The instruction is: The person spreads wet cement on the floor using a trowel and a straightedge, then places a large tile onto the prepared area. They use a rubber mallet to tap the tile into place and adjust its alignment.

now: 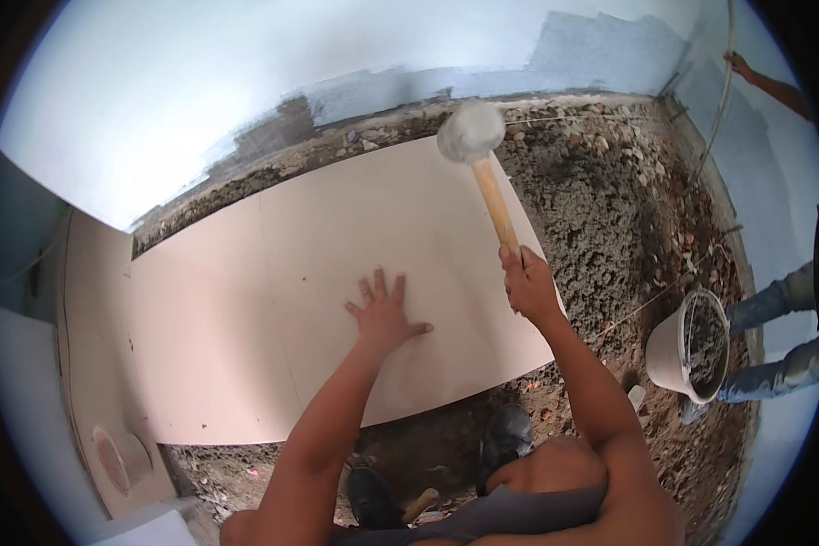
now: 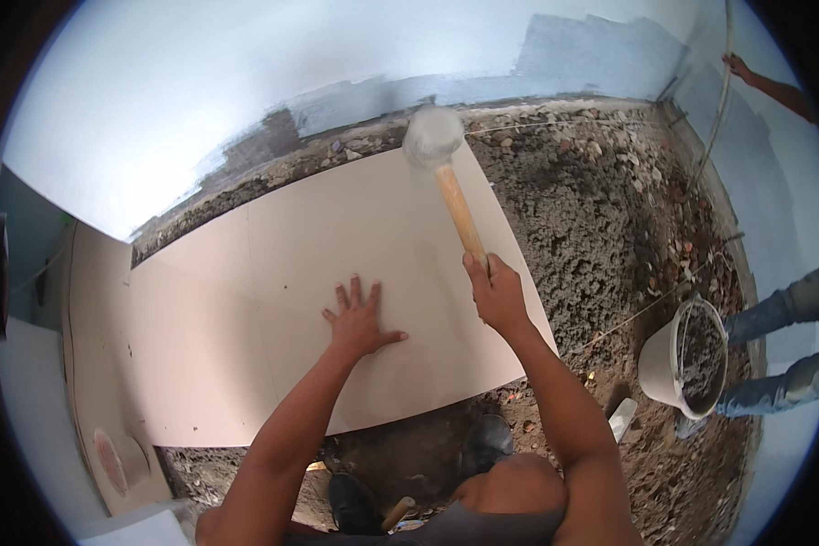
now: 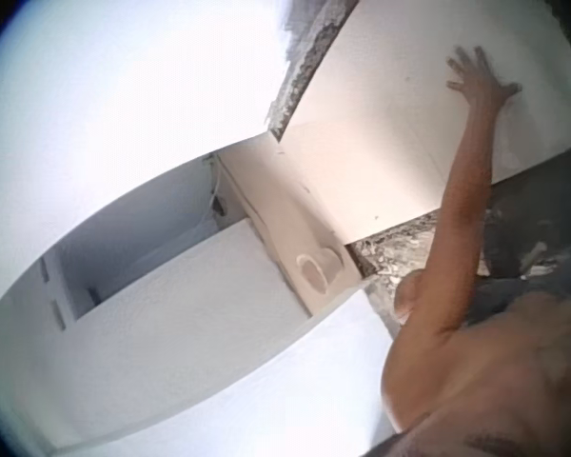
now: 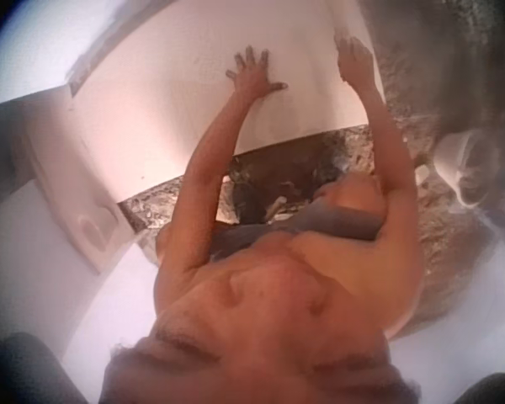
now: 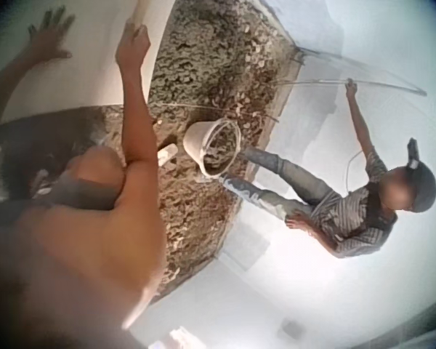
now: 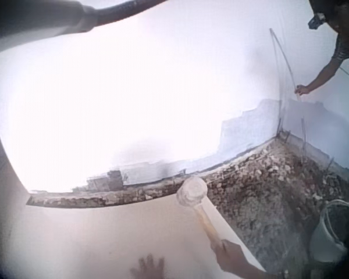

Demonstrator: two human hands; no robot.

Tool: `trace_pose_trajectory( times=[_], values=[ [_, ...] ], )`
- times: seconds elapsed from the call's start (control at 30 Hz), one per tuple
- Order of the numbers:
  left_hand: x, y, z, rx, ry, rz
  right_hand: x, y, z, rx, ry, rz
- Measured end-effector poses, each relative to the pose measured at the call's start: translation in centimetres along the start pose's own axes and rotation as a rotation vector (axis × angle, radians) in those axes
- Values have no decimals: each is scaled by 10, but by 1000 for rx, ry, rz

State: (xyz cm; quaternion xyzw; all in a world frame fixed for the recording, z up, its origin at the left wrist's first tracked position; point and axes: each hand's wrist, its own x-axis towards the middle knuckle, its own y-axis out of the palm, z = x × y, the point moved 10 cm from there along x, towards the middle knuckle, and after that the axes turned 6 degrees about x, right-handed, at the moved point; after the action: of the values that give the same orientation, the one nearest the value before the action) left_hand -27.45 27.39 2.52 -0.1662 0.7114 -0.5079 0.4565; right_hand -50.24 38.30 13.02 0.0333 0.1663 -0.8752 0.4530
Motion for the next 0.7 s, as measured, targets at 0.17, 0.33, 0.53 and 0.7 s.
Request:
trace_pose_trajectory(
  times=[0.17,0.33,0.53,0.7],
  values=[
    [23,-17,-54,48,46,105,32,-17,-32,-68,-211,-137],
    [22,-16,-45,51,6,164,64,-15,-8,-191,79,-2],
    [25,-16,-57,79,20,152,31,-26,7,-138,-468,-232],
    [29,-10,-44,97,-10,136,37,-34,-17,-209,96,48]
  ],
)
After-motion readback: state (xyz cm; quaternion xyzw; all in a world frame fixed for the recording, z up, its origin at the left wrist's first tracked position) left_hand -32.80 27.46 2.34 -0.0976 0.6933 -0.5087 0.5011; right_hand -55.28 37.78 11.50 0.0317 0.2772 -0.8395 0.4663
